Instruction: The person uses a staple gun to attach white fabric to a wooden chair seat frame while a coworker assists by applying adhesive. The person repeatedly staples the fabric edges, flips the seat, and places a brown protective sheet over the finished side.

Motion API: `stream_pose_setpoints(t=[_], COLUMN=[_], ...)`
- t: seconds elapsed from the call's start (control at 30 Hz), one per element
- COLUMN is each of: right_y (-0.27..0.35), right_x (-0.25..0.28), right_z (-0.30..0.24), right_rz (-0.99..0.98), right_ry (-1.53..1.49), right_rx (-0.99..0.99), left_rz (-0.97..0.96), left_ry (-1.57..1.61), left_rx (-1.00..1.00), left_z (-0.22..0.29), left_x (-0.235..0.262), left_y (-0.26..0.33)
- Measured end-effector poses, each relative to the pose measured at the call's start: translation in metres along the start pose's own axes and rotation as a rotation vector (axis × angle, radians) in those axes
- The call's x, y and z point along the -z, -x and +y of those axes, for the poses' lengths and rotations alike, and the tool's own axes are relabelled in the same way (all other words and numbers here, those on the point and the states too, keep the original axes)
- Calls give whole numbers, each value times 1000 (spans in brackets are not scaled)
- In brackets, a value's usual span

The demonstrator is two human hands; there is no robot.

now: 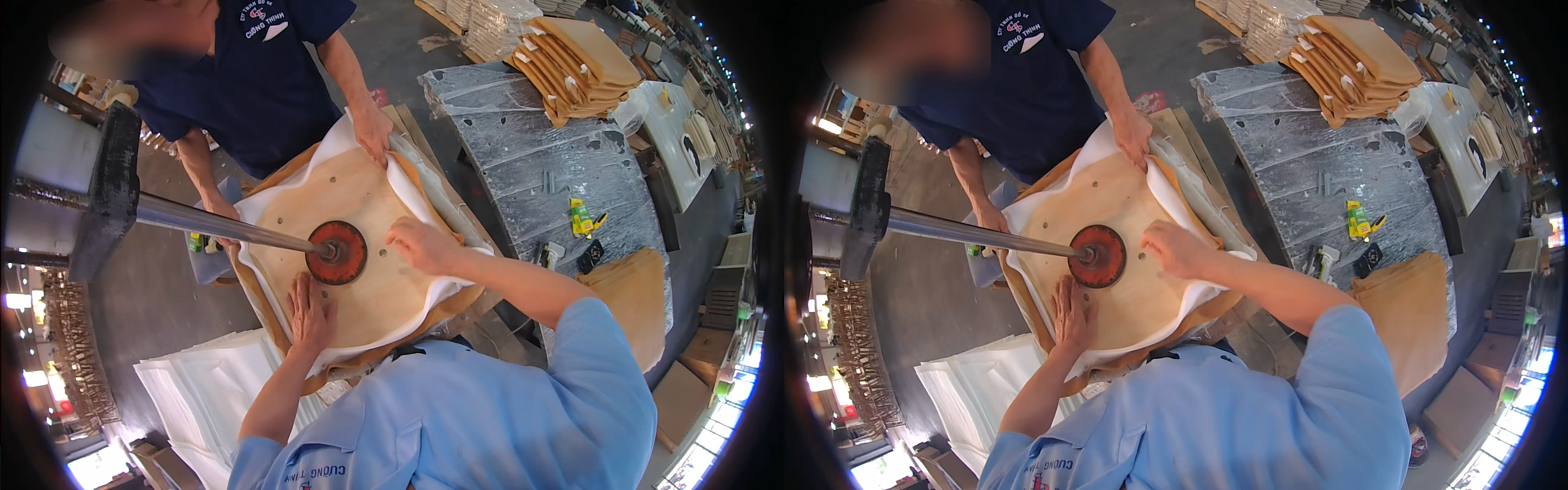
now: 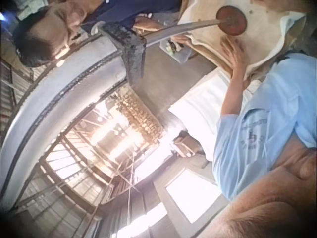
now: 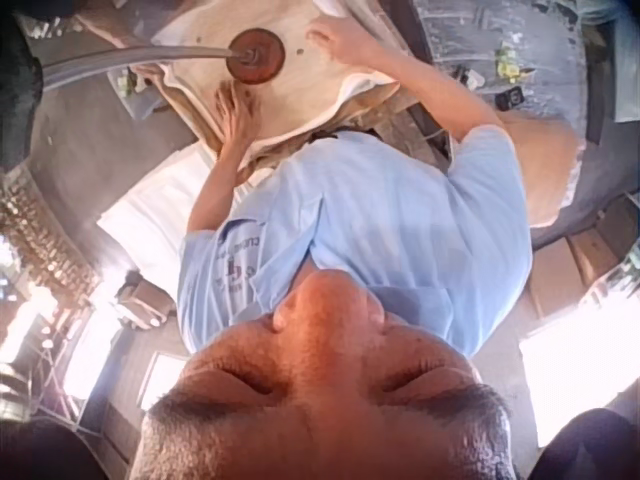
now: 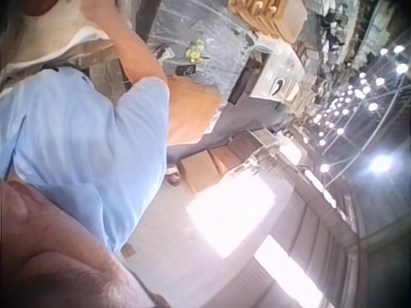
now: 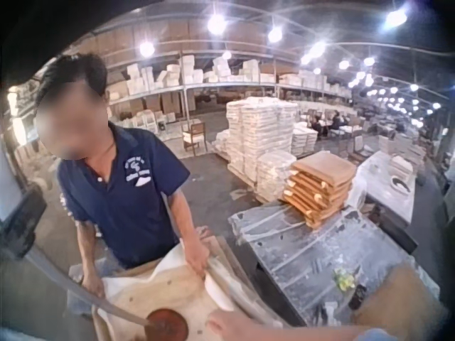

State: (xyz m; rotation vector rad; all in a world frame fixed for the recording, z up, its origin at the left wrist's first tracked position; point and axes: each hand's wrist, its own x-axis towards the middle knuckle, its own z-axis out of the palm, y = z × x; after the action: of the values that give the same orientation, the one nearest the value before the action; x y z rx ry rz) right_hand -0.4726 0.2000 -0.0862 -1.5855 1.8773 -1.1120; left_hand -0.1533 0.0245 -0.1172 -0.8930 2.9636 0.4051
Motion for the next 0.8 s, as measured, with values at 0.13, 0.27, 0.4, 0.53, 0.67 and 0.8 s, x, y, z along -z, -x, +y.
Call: stream_pose_setpoints(t=[0.13, 0.27, 0.4, 0.53, 0.67, 0.8], right_y=[15, 31, 37, 35, 38, 29], right_x=[-42, -46, -47, -48, -41, -12], right_z=[18, 29, 33, 19, 15, -8], right_rz=[91, 8, 23, 17, 123, 364], right_ry=[213, 339, 349, 341, 236, -270], right_rx=[159, 214, 230, 204, 69, -424], left_rz=[-46, 16, 105, 104, 129, 160], left_ry=[87, 67, 73, 36, 60, 303], left_rx=[-94, -144, -177, -138, -144, 1], left_z=[-18, -16, -10, -16, -9, -26], left_x=[10, -2, -8, -4, -2, 23], left_y=[-6, 8, 17, 16, 5, 23])
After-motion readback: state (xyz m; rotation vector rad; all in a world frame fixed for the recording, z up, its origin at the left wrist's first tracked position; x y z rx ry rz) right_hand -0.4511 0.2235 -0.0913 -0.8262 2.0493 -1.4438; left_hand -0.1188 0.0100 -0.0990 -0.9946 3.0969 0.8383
